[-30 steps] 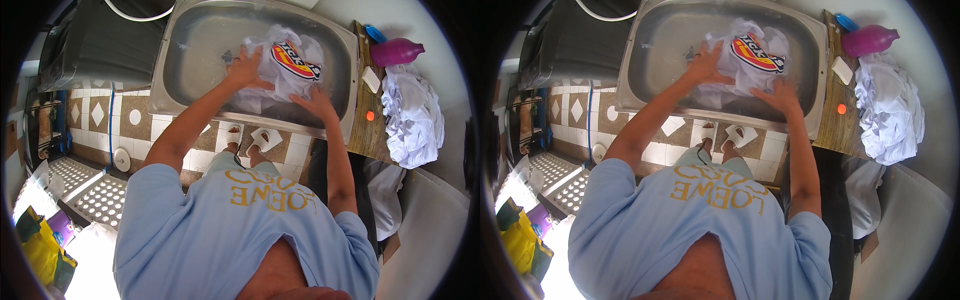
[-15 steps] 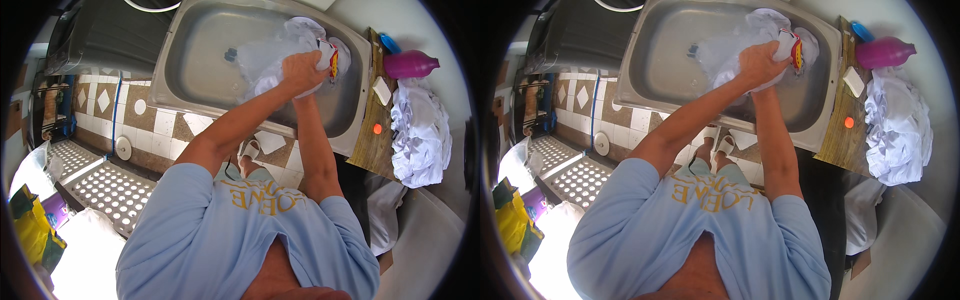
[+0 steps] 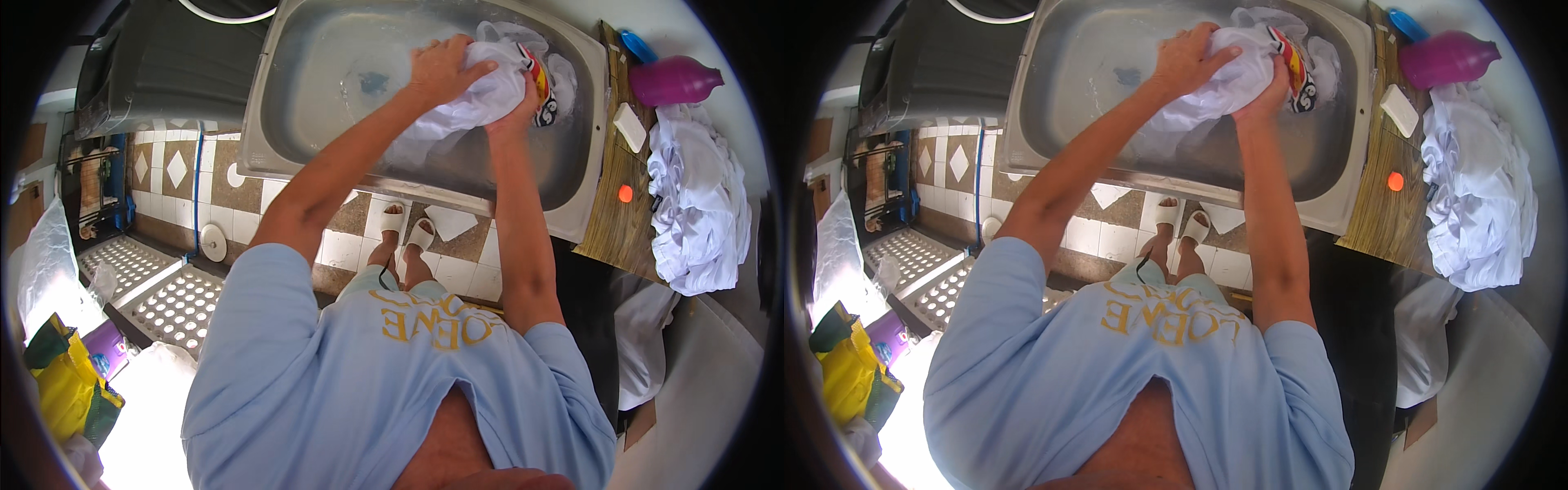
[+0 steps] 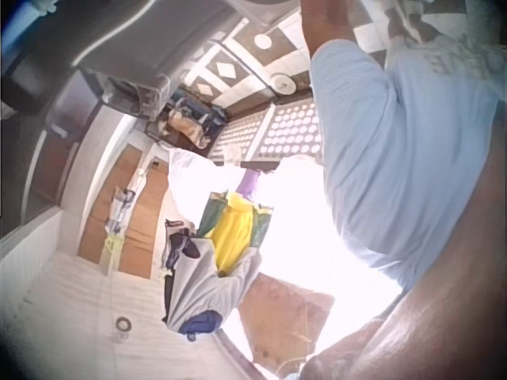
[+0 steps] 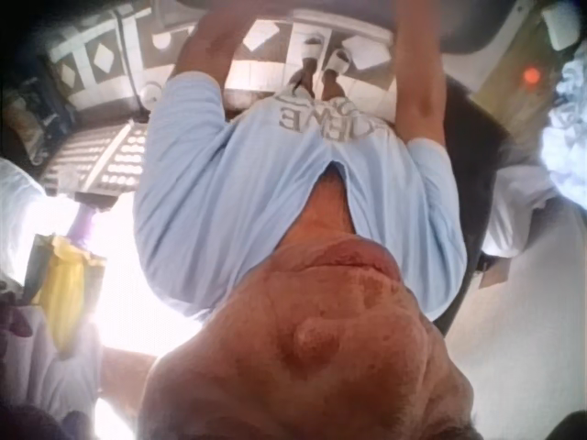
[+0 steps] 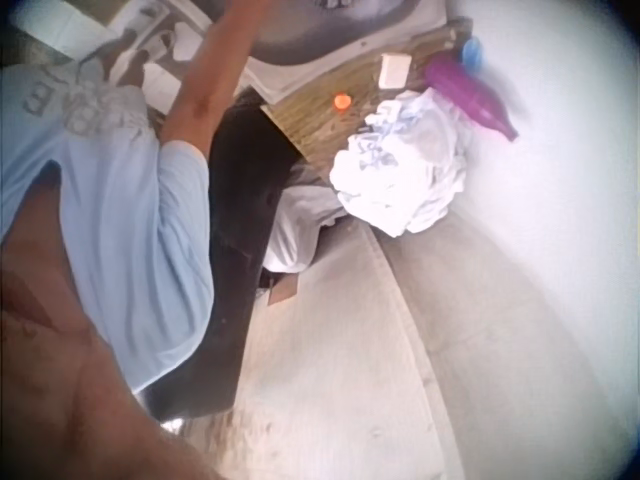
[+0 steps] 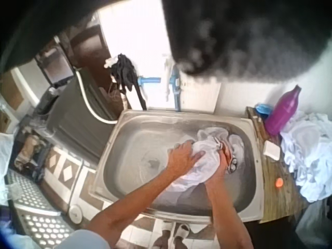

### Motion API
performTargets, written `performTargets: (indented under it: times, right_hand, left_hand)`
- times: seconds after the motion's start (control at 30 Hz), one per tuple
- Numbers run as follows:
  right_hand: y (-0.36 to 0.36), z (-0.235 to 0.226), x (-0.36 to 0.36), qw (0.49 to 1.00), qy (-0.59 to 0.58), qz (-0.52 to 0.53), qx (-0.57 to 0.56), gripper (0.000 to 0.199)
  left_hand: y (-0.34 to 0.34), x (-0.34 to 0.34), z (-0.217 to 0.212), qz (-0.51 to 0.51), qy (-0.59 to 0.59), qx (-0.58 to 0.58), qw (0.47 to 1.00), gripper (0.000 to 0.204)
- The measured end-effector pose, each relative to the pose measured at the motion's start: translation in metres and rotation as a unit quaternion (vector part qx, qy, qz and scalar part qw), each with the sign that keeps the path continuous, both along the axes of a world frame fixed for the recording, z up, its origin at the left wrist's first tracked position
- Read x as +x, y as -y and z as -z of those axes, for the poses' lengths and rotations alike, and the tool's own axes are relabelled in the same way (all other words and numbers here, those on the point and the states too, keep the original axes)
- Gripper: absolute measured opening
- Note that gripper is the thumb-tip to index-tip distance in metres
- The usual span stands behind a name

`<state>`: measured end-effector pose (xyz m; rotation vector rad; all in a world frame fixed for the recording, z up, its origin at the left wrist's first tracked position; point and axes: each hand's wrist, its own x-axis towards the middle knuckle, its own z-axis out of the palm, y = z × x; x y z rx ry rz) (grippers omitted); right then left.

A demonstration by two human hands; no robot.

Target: The person washes a white shirt by hand in a sink, rubbing soap onto a stain, scrubbing the fabric against itself, and then rinsing and wringing it before placing it in a washing machine.

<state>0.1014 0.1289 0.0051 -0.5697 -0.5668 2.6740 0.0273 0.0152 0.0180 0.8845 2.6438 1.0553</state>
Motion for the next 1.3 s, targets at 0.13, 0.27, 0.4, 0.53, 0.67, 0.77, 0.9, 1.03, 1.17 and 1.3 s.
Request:
performTargets:
  times: [0.13, 0.27, 0.4, 0.53, 0.67, 0.77, 0.9, 1.03, 1.17, 1.3]
  right_hand:
    - [-0.01, 0.002, 0.001, 0.976, 0.128, 0.077, 0.157, 0.047]
    - [-0.001, 0.015, -0.003, 0.911, 0.314, -0.007, 0.268, 0.05]
    - [0.011, 0.04, -0.017, 0.981, 0.185, -0.028, 0.055, 0.047]
    - [0.001, 0.083, -0.021, 0.998, -0.015, -0.057, -0.014, 0.045]
    - [0.019, 0.048, -0.016, 0.985, 0.162, -0.029, 0.059, 0.052]
    - [0.009, 0.05, -0.01, 0.875, 0.327, -0.048, 0.355, 0.056]
    - [-0.022, -0.033, 0.034, 0.628, 0.325, -0.366, 0.605, 0.054]
    - [-0.055, -0.057, 0.061, 0.601, 0.349, -0.132, 0.707, 0.054]
    - [-0.112, -0.009, 0.06, 0.466, 0.344, -0.011, 0.815, 0.054]
    - [-0.126, -0.04, 0.038, 0.461, 0.443, -0.296, 0.71, 0.063]
  left_hand:
    - [0.039, 0.015, 0.009, 0.064, -0.028, -0.143, 0.987, 0.091]
    - [0.04, 0.005, 0.051, 0.011, 0.08, -0.024, 0.996, 0.078]
    - [0.003, 0.0, 0.06, -0.114, 0.289, 0.317, 0.896, 0.057]
    - [-0.026, 0.033, 0.016, -0.139, 0.005, 0.208, 0.968, 0.045]
    - [-0.022, 0.015, 0.027, -0.136, 0.01, 0.152, 0.979, 0.042]
    - [-0.01, -0.025, 0.016, -0.092, 0.09, -0.021, 0.991, 0.042]
    - [0.006, -0.044, -0.063, 0.151, -0.049, -0.383, 0.91, 0.05]
    - [-0.014, -0.035, -0.033, 0.278, -0.21, -0.028, 0.937, 0.063]
    - [-0.043, -0.023, -0.021, 0.351, -0.183, -0.259, 0.881, 0.046]
    - [-0.037, -0.049, -0.032, 0.395, -0.007, -0.323, 0.86, 0.046]
